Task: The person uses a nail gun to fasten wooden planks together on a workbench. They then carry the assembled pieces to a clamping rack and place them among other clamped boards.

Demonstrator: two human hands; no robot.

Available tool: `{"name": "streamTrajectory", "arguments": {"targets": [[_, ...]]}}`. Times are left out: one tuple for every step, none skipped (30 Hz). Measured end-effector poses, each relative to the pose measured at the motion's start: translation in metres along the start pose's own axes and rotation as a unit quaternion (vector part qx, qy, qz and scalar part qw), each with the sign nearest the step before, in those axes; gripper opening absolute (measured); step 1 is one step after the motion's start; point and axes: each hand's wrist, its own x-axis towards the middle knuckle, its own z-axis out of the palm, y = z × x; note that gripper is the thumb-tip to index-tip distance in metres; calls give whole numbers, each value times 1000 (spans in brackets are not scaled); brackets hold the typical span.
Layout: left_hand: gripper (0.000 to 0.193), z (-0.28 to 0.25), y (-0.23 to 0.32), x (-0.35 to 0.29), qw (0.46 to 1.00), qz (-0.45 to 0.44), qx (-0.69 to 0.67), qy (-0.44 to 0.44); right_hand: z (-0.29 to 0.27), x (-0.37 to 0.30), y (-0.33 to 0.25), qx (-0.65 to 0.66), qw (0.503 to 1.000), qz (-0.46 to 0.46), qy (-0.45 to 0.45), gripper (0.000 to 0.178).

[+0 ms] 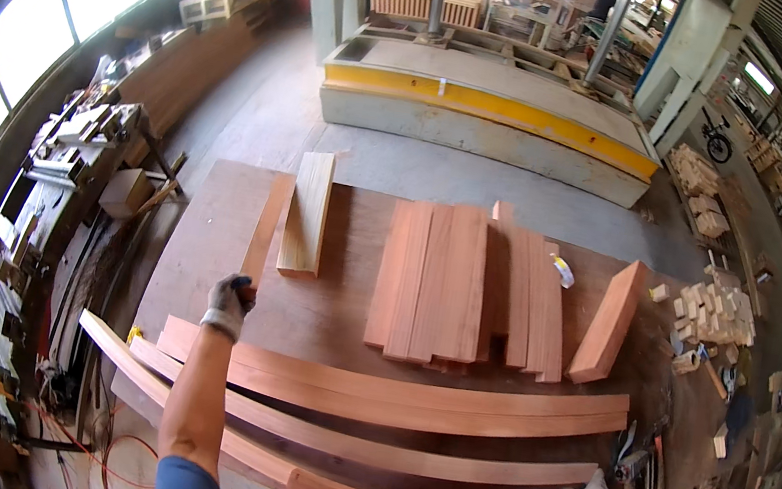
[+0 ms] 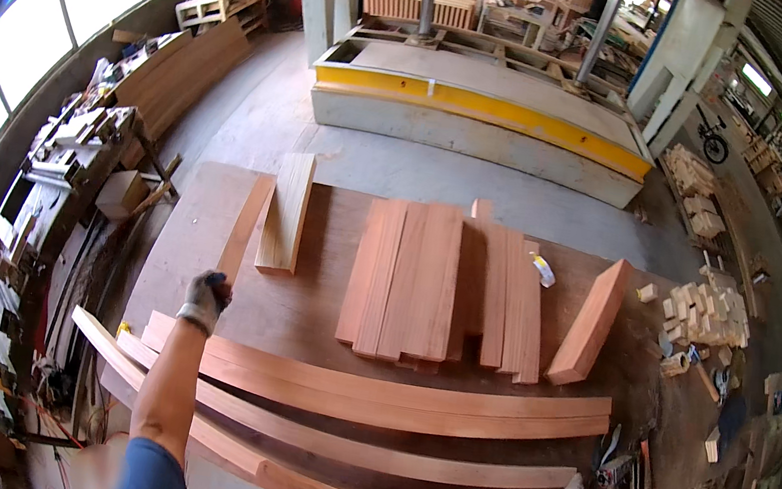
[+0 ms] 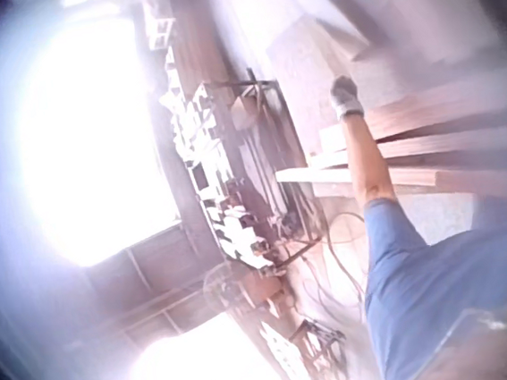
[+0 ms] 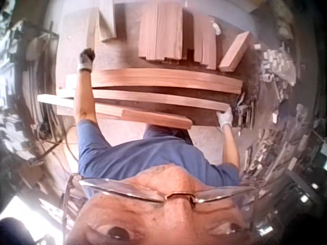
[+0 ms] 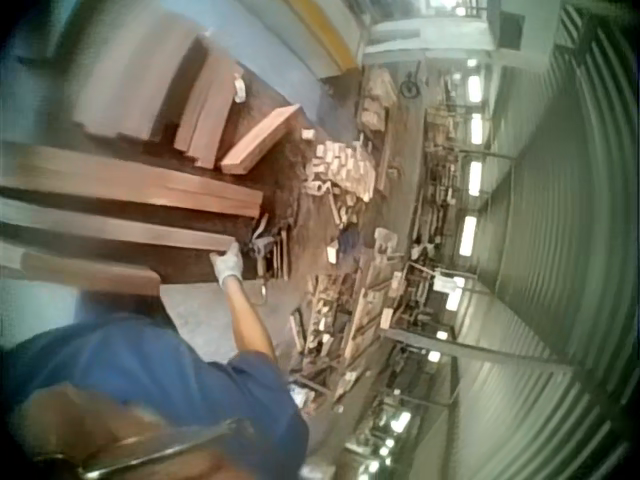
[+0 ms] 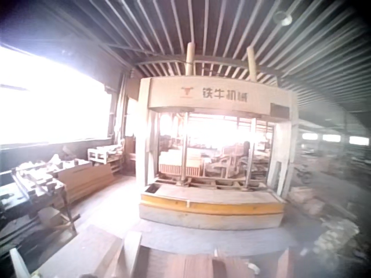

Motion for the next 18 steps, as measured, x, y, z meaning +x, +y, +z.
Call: {"name": "streamTrajectory", "arguments": {"targets": [[16,-10,1,-19,1000,16,13,1,3,3,0,7,1000,-8,0,84],[16,-18,0,-40,999,31,23,3,1,4,-1,12,1000,-17,0,81],[18,-12,3,-67,995,56,11,-79,-3,0,-7,3,1000,-22,17,76],[20,20,9,-105,993,71,29,-93,-9,-6,-7,0,1000,-23,12,76],[23,68,8,-143,989,79,45,-114,-17,-13,-1,-6,1000,-14,11,76],[27,85,13,-179,986,100,64,-115,-21,-11,-3,-10,1000,-27,-2,76],[39,81,9,-198,984,78,38,-153,-26,-9,-5,-12,999,-39,-24,77],[45,87,-1,-220,983,69,34,-168,-36,-6,-12,-40,996,-41,-66,79],[47,111,-7,-253,978,62,34,-198,-51,-6,-17,-68,991,-38,-109,81],[49,137,-16,-289,972,56,35,-225,-68,-6,-26,-97,983,-38,-154,83],[51,153,-33,-311,968,37,22,-249,-88,-5,-41,-184,964,-51,-188,77],[52,166,-55,-334,962,16,8,-274,-92,-5,-44,-138,978,-98,-122,76],[53,183,-77,-359,956,-2,7,-293,-94,-8,-40,-93,984,-141,-59,76],[54,203,-99,-384,950,-16,5,-310,-101,-8,-46,-46,981,-187,6,76],[55,222,-121,-410,946,-44,6,-320,-114,-10,-54,40,972,-232,-30,74],[55,238,-143,-437,943,-71,7,-325,-127,-17,-65,125,950,-276,-69,73],[57,254,-170,-458,935,-84,1,-344,-126,-24,-65,290,906,-275,-142,69],[59,271,-197,-476,928,-97,-5,-360,-123,-28,-63,447,828,-266,-210,65]]}}
